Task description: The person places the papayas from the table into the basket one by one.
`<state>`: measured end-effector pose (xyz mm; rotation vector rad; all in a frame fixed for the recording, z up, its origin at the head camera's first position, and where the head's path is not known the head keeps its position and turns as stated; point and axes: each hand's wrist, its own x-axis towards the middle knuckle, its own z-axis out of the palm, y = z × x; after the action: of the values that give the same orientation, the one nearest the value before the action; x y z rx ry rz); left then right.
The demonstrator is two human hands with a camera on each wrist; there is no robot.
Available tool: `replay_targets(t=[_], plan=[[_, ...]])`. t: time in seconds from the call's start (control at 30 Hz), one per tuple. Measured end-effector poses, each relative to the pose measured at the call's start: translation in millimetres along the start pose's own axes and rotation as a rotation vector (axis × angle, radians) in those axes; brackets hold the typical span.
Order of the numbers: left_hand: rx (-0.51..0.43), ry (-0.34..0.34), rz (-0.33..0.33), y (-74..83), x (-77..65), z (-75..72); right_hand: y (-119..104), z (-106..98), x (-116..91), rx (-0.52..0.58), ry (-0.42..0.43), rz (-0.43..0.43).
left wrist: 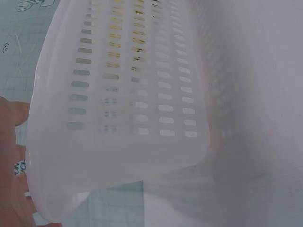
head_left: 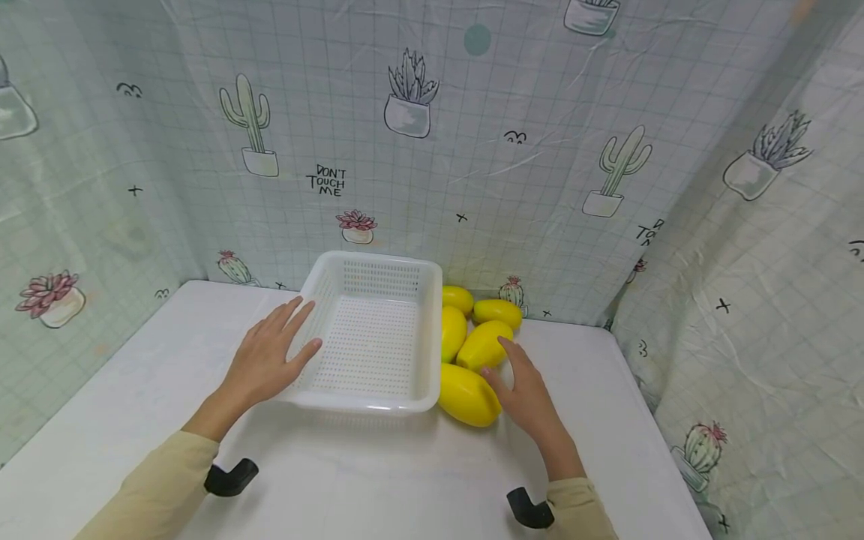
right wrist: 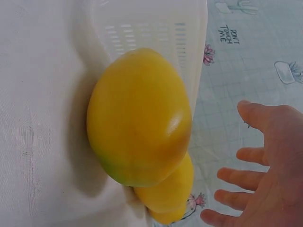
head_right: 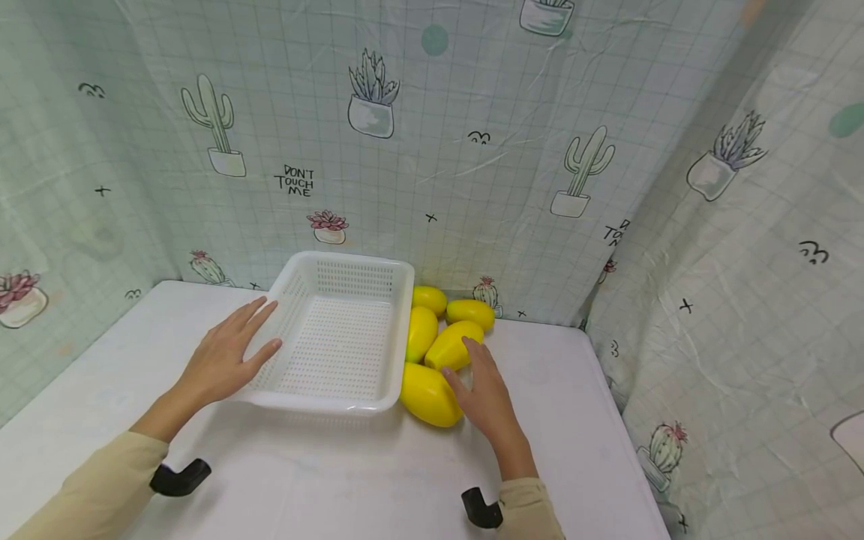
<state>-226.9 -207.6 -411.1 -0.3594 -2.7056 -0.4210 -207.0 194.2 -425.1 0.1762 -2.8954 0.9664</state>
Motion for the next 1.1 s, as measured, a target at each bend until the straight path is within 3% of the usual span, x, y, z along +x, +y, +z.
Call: replay_targets(t=[0.43,1.1], plan=[[-0.023,-0.017,-0.014,-5.5,-0.8,-3.3,3,-2,-2,0.020,0.013,-0.025],[-0.104,-0.006,-0.020,-22.9,-2.9,2.0,1,-5,-3,0.030,-0.018,0.017]])
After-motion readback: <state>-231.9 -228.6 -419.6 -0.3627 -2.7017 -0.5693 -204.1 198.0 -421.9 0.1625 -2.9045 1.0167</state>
